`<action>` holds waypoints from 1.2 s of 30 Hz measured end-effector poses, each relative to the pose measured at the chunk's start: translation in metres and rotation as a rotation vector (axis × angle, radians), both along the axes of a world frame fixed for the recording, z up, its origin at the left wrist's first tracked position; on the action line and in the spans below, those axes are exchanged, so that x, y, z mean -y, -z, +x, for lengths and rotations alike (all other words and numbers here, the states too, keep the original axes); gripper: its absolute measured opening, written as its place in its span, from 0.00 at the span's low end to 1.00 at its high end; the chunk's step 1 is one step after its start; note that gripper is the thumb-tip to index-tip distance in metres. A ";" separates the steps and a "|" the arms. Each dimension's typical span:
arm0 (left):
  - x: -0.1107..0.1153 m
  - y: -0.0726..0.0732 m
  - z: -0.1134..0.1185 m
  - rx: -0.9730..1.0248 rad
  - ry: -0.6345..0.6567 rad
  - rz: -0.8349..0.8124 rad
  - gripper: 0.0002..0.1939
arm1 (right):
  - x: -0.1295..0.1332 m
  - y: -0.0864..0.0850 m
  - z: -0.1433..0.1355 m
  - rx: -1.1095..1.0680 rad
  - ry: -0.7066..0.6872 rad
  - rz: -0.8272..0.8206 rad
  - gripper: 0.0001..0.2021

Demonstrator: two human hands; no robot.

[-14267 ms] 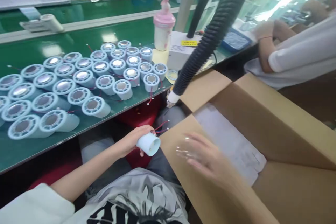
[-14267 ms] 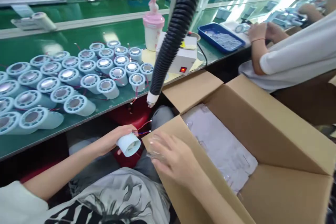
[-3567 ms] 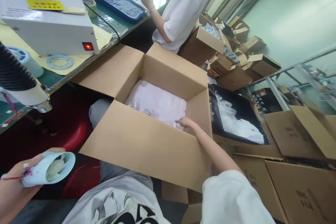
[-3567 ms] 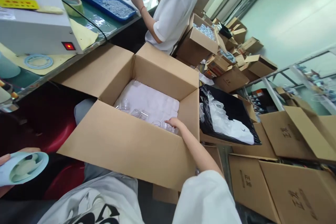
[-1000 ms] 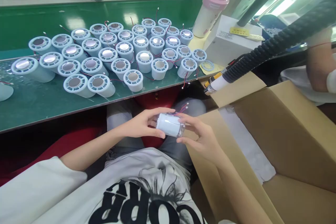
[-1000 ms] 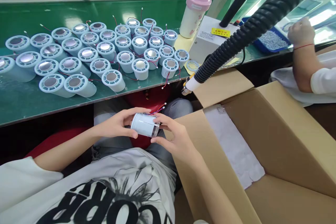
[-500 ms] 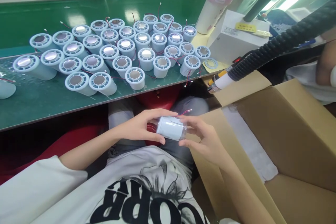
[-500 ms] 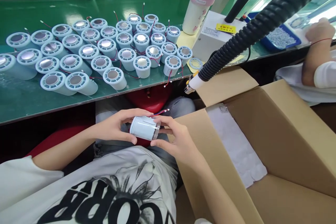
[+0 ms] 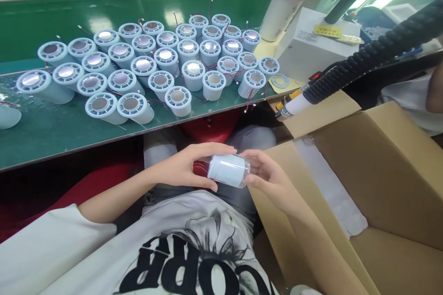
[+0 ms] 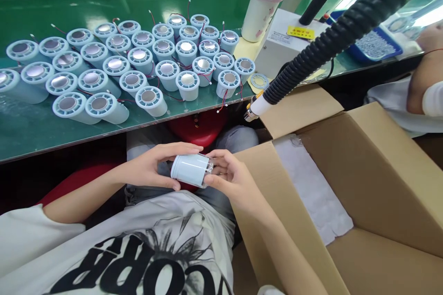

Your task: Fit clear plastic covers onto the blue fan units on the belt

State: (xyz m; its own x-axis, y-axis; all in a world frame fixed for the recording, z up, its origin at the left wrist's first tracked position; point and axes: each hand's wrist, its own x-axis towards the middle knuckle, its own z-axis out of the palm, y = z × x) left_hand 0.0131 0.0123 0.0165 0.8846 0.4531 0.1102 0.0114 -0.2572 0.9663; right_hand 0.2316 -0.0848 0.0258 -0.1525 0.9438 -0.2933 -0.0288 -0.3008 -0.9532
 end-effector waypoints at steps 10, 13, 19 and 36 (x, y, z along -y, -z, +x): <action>0.001 -0.002 -0.003 -0.006 0.005 0.004 0.37 | -0.003 0.006 -0.009 -0.226 0.042 -0.245 0.20; 0.001 -0.002 -0.004 -0.012 0.012 0.020 0.37 | -0.004 0.008 -0.012 -0.262 0.033 -0.327 0.23; 0.000 -0.001 -0.005 -0.006 0.021 0.009 0.37 | -0.006 0.008 -0.017 -0.338 0.019 -0.404 0.26; 0.004 0.003 -0.004 0.052 -0.004 -0.002 0.34 | -0.006 0.011 -0.018 -0.518 -0.135 -0.618 0.36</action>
